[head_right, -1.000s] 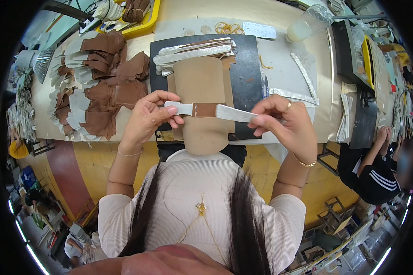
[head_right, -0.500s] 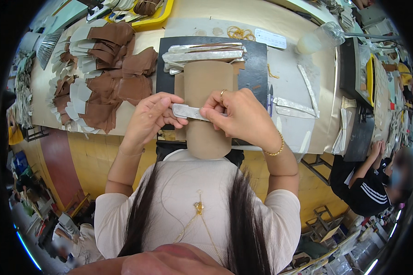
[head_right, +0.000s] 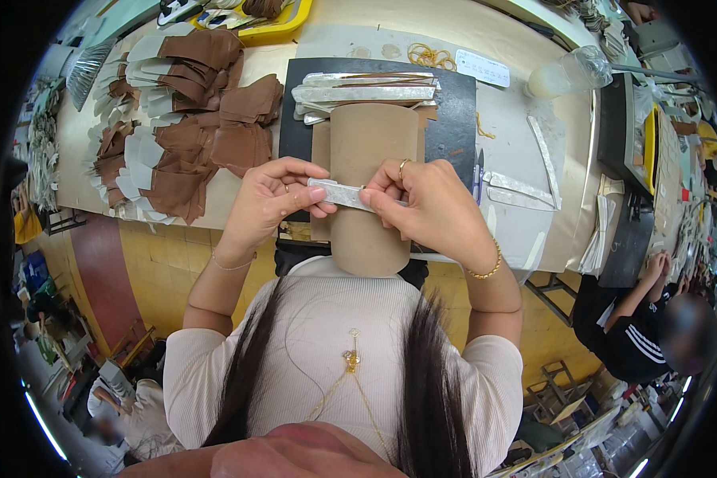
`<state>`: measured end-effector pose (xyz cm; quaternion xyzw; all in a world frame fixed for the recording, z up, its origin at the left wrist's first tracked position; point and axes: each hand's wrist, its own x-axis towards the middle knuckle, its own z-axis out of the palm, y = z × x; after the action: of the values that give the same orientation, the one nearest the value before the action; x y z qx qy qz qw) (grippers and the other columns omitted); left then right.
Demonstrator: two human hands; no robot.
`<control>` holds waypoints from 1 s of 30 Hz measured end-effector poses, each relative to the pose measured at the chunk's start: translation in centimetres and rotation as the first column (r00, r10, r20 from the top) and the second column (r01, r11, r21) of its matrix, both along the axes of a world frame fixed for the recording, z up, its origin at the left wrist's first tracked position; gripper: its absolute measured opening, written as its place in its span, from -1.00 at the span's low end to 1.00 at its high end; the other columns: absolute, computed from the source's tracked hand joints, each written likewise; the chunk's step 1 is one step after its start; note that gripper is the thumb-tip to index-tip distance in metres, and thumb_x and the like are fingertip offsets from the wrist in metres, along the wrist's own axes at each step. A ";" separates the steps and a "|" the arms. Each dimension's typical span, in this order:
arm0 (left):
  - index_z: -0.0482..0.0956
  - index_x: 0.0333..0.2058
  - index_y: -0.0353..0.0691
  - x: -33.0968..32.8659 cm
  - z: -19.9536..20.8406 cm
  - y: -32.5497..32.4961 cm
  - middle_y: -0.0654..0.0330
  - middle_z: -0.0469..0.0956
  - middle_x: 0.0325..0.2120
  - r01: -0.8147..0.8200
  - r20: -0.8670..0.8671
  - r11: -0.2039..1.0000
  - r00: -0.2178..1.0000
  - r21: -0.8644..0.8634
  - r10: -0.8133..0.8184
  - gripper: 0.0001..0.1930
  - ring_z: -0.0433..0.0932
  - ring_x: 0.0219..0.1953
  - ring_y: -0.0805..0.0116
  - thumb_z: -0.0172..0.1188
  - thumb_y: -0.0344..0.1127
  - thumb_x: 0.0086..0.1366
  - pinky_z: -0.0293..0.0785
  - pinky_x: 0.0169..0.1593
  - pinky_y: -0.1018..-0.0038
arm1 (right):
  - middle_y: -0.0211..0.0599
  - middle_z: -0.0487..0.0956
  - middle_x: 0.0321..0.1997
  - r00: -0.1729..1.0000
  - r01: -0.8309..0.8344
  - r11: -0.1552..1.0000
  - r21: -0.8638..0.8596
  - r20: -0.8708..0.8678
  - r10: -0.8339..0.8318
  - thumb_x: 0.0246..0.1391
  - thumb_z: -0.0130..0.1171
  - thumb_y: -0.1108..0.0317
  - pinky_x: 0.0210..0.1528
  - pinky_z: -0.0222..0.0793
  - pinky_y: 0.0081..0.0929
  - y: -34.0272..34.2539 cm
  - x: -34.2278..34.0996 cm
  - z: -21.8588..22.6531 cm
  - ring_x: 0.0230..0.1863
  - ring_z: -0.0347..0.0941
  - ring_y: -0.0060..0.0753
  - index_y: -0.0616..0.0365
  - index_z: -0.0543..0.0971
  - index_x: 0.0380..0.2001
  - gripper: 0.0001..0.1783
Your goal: The person repeatedly picks up white strips and brown pieces from the table, wraps the white strip around a cylindrical cardboard form, and places the assembled unit on a stack. The process is repeated continuously throughout the clip.
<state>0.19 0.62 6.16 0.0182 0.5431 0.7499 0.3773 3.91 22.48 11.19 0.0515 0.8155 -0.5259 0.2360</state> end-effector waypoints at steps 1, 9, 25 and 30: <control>0.48 -0.20 -0.45 0.0 0.0 0.0 0.00 0.59 -0.42 -0.001 -0.006 1.000 1.000 -0.003 0.001 -0.78 0.62 -0.39 0.40 0.18 -0.52 0.16 0.55 -0.33 0.63 | -0.44 0.48 -0.76 1.000 0.002 1.000 -0.003 -0.002 -0.002 0.01 0.20 0.34 -0.75 0.16 -0.77 0.0 0.0 0.0 -0.80 0.32 -0.75 0.28 0.55 -0.52 -0.81; 0.49 -0.22 -0.45 0.0 -0.2 0.1 0.00 0.59 -0.43 -0.002 -0.030 0.999 1.000 -0.033 0.001 -0.80 0.62 -0.41 0.39 0.19 -0.52 0.16 0.55 -0.34 0.62 | -0.43 0.48 -0.74 0.999 0.004 1.000 0.016 -0.032 -0.004 0.01 0.22 0.35 -0.72 0.20 -0.78 0.0 0.4 -0.4 -0.76 0.34 -0.76 0.28 0.55 -0.52 -0.81; 0.40 -0.17 -0.43 -0.2 -1.9 0.3 0.06 0.57 -0.45 -0.009 0.056 0.999 0.998 0.039 0.007 -0.75 0.60 -0.44 0.37 0.18 -0.53 0.17 0.54 -0.37 0.60 | -0.47 0.49 -0.64 0.988 0.126 0.982 -0.139 0.108 -0.112 -0.04 0.29 0.39 -0.56 0.31 -0.79 2.0 1.2 -1.6 -0.59 0.39 -0.76 0.26 0.49 -0.54 -0.80; 0.27 -0.06 -0.37 -0.4 -2.2 0.5 0.07 0.57 -0.46 -0.024 0.064 0.997 0.998 0.078 0.019 -0.60 0.60 -0.46 0.36 0.19 -0.54 0.15 0.54 -0.39 0.57 | -0.51 0.46 -0.68 0.994 0.082 0.994 -0.071 0.073 -0.077 -0.05 0.30 0.33 -0.59 0.24 -0.80 1.8 0.8 -1.5 -0.63 0.34 -0.78 0.22 0.47 -0.59 -0.75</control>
<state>-0.19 1.15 3.96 0.0033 0.5010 0.7750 0.3852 4.69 24.31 9.74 0.0937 0.7840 -0.5625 0.2453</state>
